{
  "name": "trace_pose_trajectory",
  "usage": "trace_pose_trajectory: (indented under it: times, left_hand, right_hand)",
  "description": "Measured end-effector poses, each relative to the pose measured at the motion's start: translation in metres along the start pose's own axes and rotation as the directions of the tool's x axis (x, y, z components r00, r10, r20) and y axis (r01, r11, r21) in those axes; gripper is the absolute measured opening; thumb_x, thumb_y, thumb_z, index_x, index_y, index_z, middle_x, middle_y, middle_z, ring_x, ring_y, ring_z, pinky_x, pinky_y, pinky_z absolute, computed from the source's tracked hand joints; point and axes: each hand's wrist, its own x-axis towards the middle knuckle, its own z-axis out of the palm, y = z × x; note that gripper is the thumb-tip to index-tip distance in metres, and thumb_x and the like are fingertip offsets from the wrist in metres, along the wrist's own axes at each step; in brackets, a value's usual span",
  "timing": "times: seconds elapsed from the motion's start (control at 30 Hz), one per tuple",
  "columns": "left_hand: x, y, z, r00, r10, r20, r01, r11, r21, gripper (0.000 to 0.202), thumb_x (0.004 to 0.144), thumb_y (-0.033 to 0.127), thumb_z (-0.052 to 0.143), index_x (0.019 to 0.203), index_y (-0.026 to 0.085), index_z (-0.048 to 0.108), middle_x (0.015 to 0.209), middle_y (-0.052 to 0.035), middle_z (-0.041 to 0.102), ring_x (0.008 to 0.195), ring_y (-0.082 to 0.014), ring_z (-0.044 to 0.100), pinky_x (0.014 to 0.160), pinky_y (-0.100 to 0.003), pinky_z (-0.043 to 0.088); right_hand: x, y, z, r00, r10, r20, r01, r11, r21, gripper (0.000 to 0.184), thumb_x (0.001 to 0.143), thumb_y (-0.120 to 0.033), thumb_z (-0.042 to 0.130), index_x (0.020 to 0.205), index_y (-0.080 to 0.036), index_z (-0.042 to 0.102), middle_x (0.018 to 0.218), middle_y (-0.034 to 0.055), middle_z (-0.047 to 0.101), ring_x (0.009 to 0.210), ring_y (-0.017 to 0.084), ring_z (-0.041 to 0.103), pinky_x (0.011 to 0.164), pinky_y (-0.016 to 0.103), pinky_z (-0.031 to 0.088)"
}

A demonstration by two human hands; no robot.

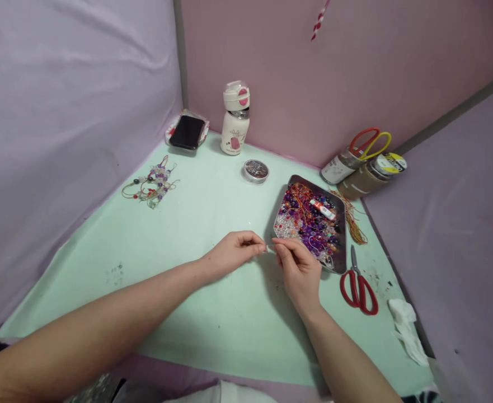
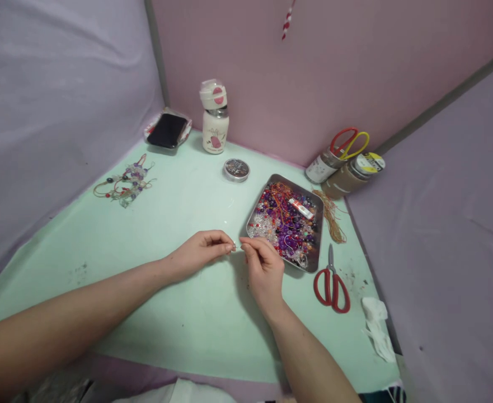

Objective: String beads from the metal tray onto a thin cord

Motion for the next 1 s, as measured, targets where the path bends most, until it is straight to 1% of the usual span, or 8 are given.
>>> trace_pose_trajectory:
  times: [0.33, 0.47, 0.57, 0.63, 0.7, 0.83, 0.9, 1.0]
  left_hand:
    - [0.004, 0.006, -0.011, 0.996, -0.083, -0.015, 0.070, 0.909, -0.410, 0.024, 0.070, 0.034, 0.073, 0.078, 0.014, 0.063, 0.069, 0.0006, 0.054, 0.048, -0.0022, 0.029, 0.045, -0.020, 0.019]
    - [0.008, 0.013, -0.020, 0.994, -0.080, -0.076, 0.020, 0.809, -0.587, 0.018, 0.069, 0.025, 0.074, 0.076, 0.012, 0.063, 0.068, 0.0005, 0.053, 0.049, -0.0011, 0.029, 0.045, -0.018, 0.022]
    - [0.010, 0.014, -0.025, 0.981, -0.043, -0.192, -0.090, 0.769, -0.633, 0.016, 0.069, 0.022, 0.073, 0.075, 0.012, 0.062, 0.067, 0.0010, 0.052, 0.049, -0.0009, 0.029, 0.045, -0.017, 0.023]
    - [0.012, 0.013, -0.027, 0.960, -0.018, -0.278, -0.170, 0.752, -0.637, 0.015, 0.069, 0.020, 0.072, 0.075, 0.012, 0.062, 0.067, 0.0011, 0.053, 0.049, -0.0007, 0.030, 0.045, -0.016, 0.024]
    - [0.014, 0.012, -0.029, 0.940, -0.005, -0.341, -0.227, 0.737, -0.637, 0.015, 0.069, 0.020, 0.072, 0.075, 0.012, 0.062, 0.069, 0.0009, 0.054, 0.050, -0.0008, 0.032, 0.044, -0.016, 0.025]
    - [0.015, 0.011, -0.029, 0.919, 0.000, -0.395, -0.275, 0.717, -0.640, 0.015, 0.069, 0.020, 0.072, 0.076, 0.013, 0.061, 0.067, 0.0018, 0.053, 0.049, -0.0008, 0.035, 0.044, -0.015, 0.026]
    - [0.015, 0.012, -0.029, 0.912, -0.006, -0.411, -0.287, 0.705, -0.648, 0.014, 0.070, 0.018, 0.072, 0.076, 0.013, 0.061, 0.066, 0.0020, 0.053, 0.049, -0.0006, 0.035, 0.044, -0.014, 0.026]
    - [0.015, 0.012, -0.029, 0.903, -0.028, -0.429, -0.301, 0.671, -0.677, 0.012, 0.069, 0.015, 0.071, 0.076, 0.011, 0.061, 0.066, 0.0017, 0.053, 0.048, -0.0003, 0.035, 0.044, -0.014, 0.027]
  right_hand:
    - [-0.006, 0.007, 0.004, 0.999, -0.033, 0.015, 0.032, 0.997, 0.066, 0.024, 0.087, -0.025, 0.055, 0.110, -0.026, 0.063, 0.099, 0.0055, 0.062, 0.068, 0.013, 0.056, 0.064, 0.030, 0.047]
    - [-0.007, 0.003, 0.000, 0.980, -0.197, 0.027, 0.198, 0.980, -0.026, 0.016, 0.087, -0.020, 0.054, 0.097, -0.024, 0.065, 0.090, 0.0055, 0.063, 0.080, 0.018, 0.060, 0.074, 0.035, 0.048]
    - [-0.011, -0.007, -0.007, 0.899, -0.426, -0.100, 0.405, 0.897, -0.176, 0.020, 0.081, -0.014, 0.058, 0.096, -0.026, 0.065, 0.091, 0.0057, 0.064, 0.088, 0.021, 0.060, 0.078, 0.038, 0.047]
    - [-0.016, -0.015, -0.008, 0.835, -0.550, -0.015, 0.541, 0.826, -0.157, 0.029, 0.077, -0.009, 0.061, 0.098, -0.028, 0.065, 0.085, 0.0034, 0.065, 0.079, 0.018, 0.060, 0.073, 0.035, 0.047]
    - [-0.021, -0.022, -0.004, 0.805, -0.550, 0.220, 0.567, 0.824, -0.016, 0.030, 0.076, -0.008, 0.061, 0.098, -0.028, 0.066, 0.077, 0.0013, 0.066, 0.069, 0.015, 0.059, 0.067, 0.031, 0.046]
    - [-0.025, -0.024, 0.013, 0.886, -0.146, 0.440, 0.145, 0.989, 0.036, 0.013, 0.083, -0.021, 0.058, 0.089, -0.023, 0.069, 0.078, 0.0037, 0.068, 0.070, 0.015, 0.060, 0.065, 0.029, 0.047]
    - [-0.023, -0.021, 0.019, 0.865, 0.106, 0.491, -0.139, 0.990, 0.032, 0.014, 0.084, -0.029, 0.058, 0.086, -0.021, 0.070, 0.077, 0.0034, 0.068, 0.067, 0.015, 0.059, 0.062, 0.027, 0.047]
    - [-0.019, -0.016, 0.017, 0.840, 0.226, 0.493, -0.290, 0.956, 0.056, 0.017, 0.082, -0.035, 0.061, 0.083, -0.020, 0.070, 0.076, 0.0029, 0.067, 0.065, 0.013, 0.057, 0.059, 0.025, 0.046]
